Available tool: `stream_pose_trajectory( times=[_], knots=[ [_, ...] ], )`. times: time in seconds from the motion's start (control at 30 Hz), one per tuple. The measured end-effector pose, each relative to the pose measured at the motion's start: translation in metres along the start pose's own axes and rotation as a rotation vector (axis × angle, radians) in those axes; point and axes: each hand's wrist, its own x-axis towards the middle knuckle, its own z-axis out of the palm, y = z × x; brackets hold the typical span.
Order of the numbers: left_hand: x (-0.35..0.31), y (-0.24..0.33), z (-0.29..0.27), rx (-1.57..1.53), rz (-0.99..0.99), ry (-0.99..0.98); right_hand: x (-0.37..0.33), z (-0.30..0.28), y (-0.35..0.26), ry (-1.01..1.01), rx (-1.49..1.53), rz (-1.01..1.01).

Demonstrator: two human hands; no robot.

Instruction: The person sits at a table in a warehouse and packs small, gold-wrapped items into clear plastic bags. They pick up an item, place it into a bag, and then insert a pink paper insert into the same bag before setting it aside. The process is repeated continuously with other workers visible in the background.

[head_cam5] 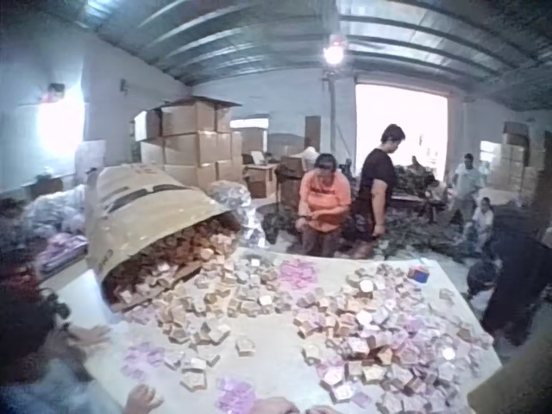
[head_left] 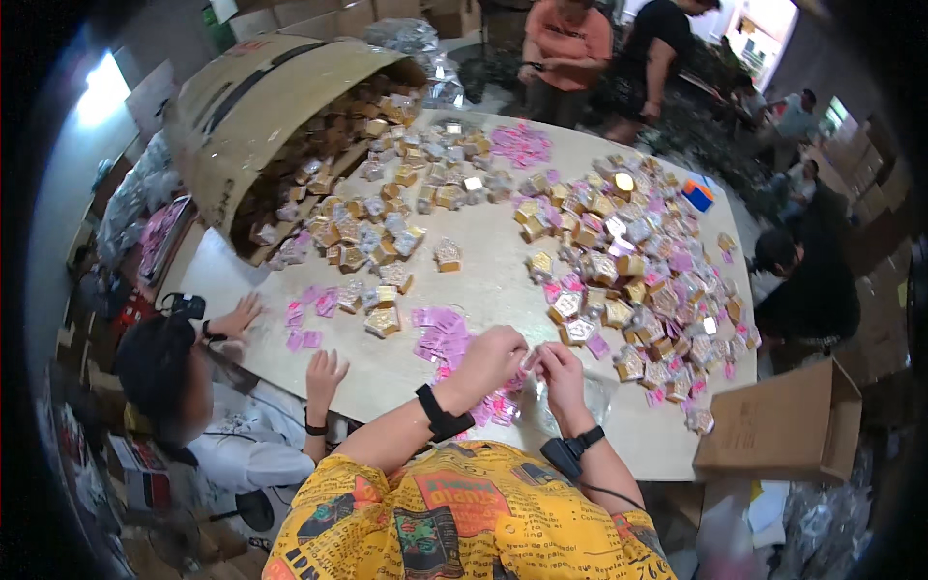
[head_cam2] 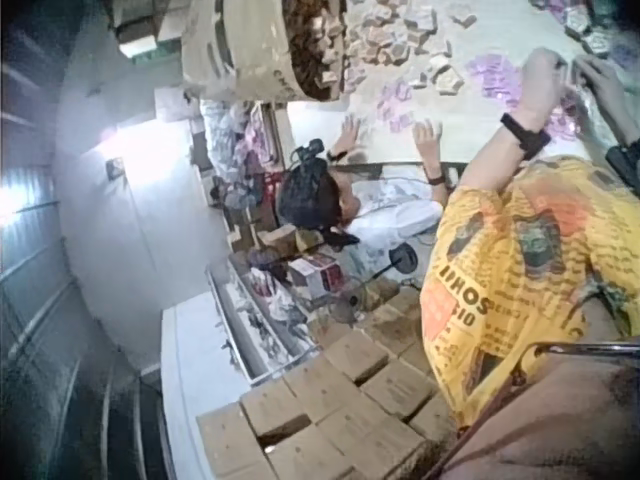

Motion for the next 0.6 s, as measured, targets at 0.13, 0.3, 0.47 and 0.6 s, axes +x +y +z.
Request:
stream_pose_trajectory(
  times=[0.13, 0.3, 0.47, 0.6],
  knots=[
    [-0.003, 0.007, -0.005, 0.078, 0.127, 0.004, -0.002, 0.002, -0.002, -0.023, 0.019, 0.075],
    [-0.010, -0.016, 0.004, 0.126, 0.157, -0.004, -0.003, 0.008, -0.002, -0.110, 0.060, 0.153],
    [-0.017, -0.017, -0.008, 0.152, 0.299, -0.098, 0.000, -0.001, 0.004, -0.188, 0.032, 0.249],
    [-0.013, -0.012, -0.024, 0.281, 0.420, -0.199, 0.001, -0.003, -0.002, -0.246, -0.038, 0.323]
  ],
)
